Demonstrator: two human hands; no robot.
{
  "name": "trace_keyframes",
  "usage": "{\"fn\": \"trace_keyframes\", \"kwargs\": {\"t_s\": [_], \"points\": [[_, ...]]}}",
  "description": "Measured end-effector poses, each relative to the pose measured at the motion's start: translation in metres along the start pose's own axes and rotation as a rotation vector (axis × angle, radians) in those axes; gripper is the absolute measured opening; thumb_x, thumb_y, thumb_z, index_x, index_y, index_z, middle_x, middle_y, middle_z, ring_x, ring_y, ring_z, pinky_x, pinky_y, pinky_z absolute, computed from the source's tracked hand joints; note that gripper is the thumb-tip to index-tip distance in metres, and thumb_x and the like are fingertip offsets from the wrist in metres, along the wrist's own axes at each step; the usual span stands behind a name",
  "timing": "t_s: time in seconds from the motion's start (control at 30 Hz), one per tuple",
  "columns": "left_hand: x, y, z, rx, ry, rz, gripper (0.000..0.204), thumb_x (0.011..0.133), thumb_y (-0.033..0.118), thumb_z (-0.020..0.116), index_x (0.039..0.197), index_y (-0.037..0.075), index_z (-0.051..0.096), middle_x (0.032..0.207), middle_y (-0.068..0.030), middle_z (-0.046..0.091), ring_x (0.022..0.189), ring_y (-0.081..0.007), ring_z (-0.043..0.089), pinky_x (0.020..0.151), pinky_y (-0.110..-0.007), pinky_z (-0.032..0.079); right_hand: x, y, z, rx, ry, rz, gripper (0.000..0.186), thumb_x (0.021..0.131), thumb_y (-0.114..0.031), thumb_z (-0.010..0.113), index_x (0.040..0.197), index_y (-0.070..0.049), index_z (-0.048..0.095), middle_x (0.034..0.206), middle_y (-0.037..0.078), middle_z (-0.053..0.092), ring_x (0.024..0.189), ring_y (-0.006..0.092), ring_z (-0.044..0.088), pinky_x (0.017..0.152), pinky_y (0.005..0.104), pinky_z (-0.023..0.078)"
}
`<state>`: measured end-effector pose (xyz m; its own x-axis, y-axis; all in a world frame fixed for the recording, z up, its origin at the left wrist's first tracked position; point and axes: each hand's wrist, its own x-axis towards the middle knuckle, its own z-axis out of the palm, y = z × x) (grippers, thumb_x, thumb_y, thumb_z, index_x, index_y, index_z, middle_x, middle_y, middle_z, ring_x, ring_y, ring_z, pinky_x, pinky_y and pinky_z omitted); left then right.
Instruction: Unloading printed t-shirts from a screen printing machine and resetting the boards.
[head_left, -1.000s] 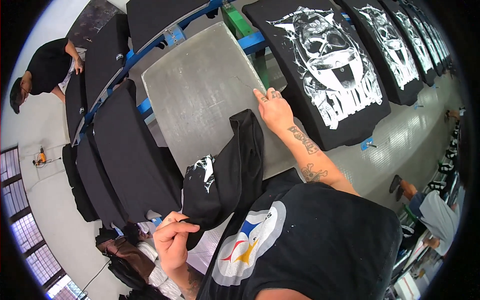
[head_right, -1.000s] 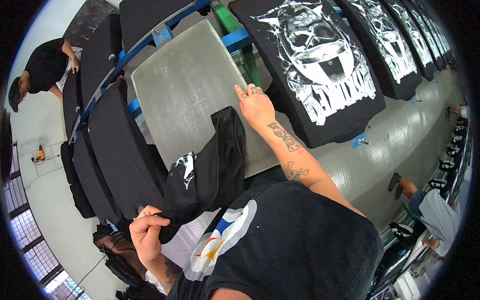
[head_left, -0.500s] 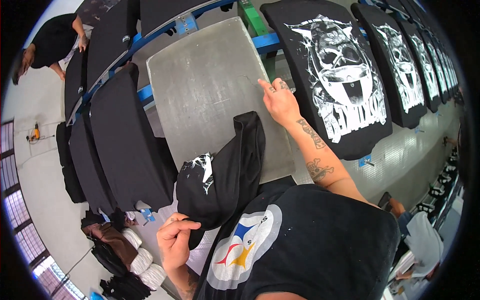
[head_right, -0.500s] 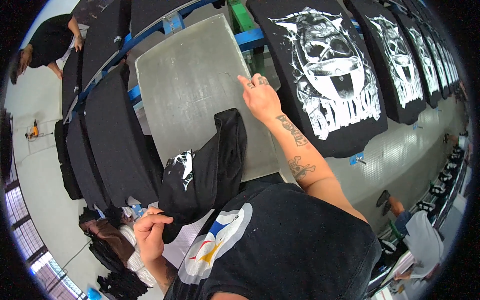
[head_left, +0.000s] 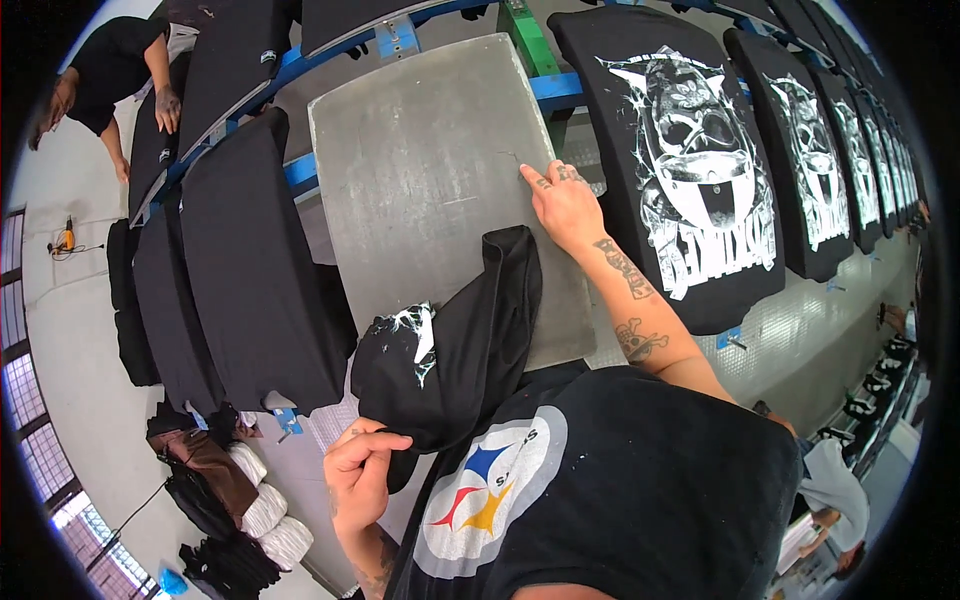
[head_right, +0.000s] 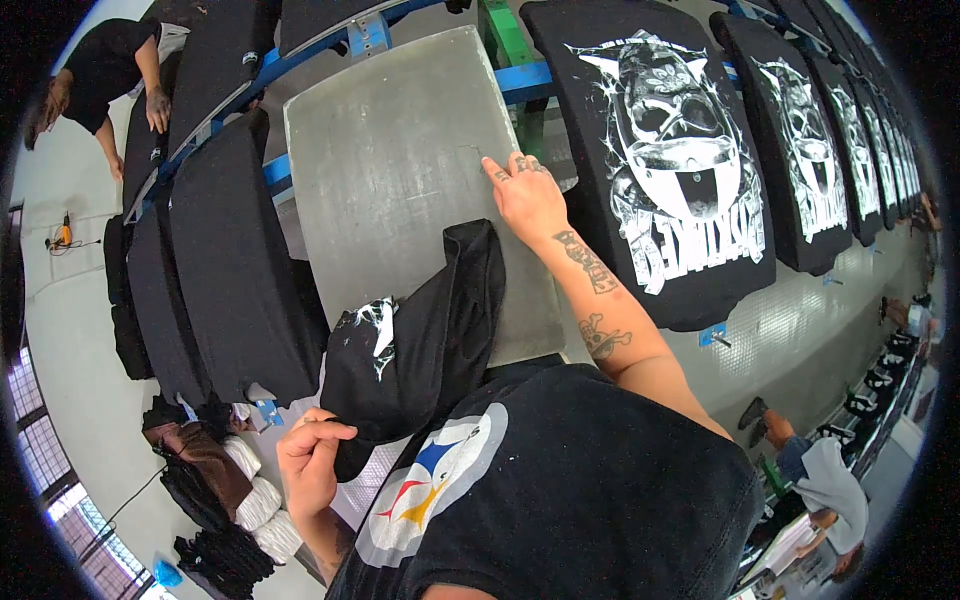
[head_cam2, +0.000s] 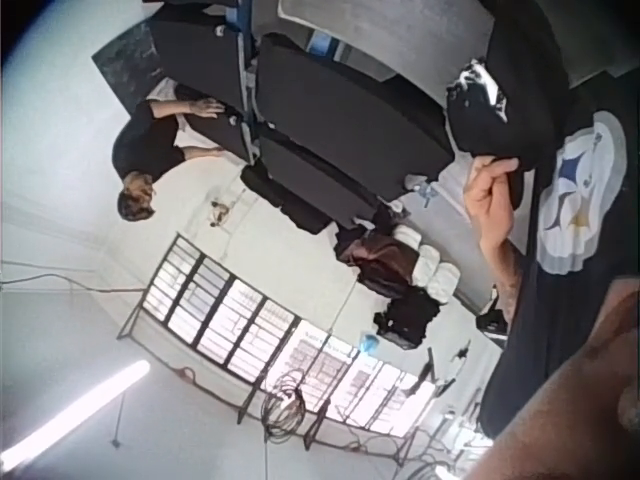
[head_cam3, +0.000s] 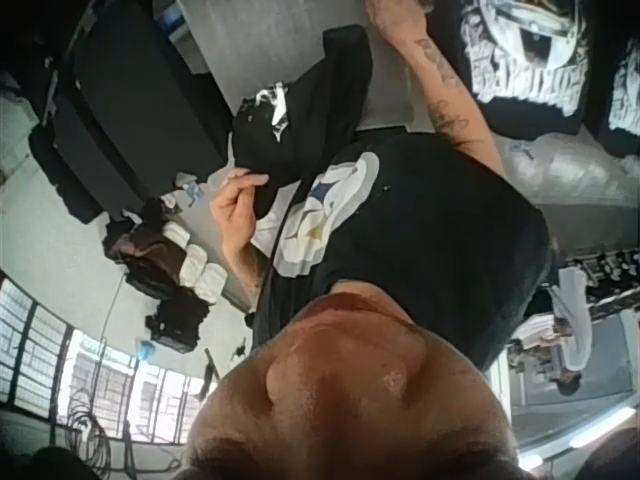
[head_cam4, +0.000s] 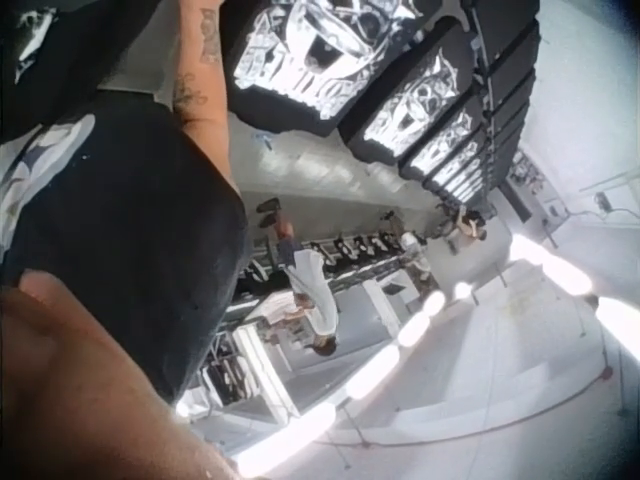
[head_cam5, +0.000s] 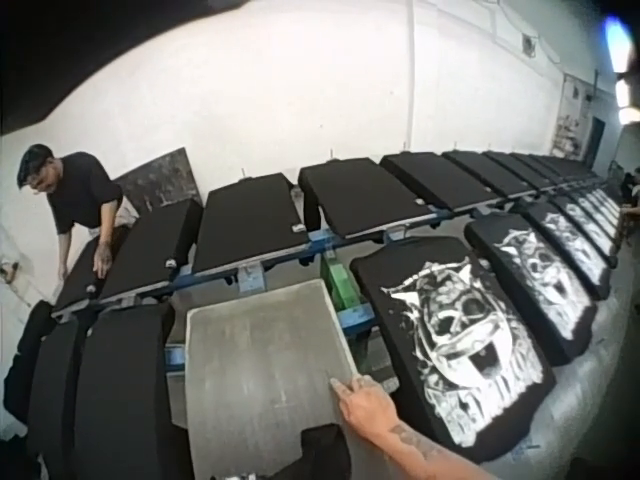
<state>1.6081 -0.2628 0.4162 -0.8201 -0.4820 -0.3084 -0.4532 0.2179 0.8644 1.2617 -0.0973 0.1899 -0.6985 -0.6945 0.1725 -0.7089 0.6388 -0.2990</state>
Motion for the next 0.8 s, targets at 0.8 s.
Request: {"fn": "trace_keyframes", "kwargs": {"t_s": [0.8], "points": [[-0.009,-0.019,-0.001,-0.056,0.047,-0.059,0.022,0.085,-0.010,0.054,0.089,-0.001,0.073,0.085,-0.0042,0.060,0.074,-0.0095,0.050,0.063,-0.022,0.034,0.033,0.024,-0.010,-0.080,-0.153,-0.221,0.041,0.086,-0.016,0.064,0.127,-0.014,0.062,0.104,0.011,0.058,0.101,0.0288,0.060,0.082,0.0391,0.054]]}}
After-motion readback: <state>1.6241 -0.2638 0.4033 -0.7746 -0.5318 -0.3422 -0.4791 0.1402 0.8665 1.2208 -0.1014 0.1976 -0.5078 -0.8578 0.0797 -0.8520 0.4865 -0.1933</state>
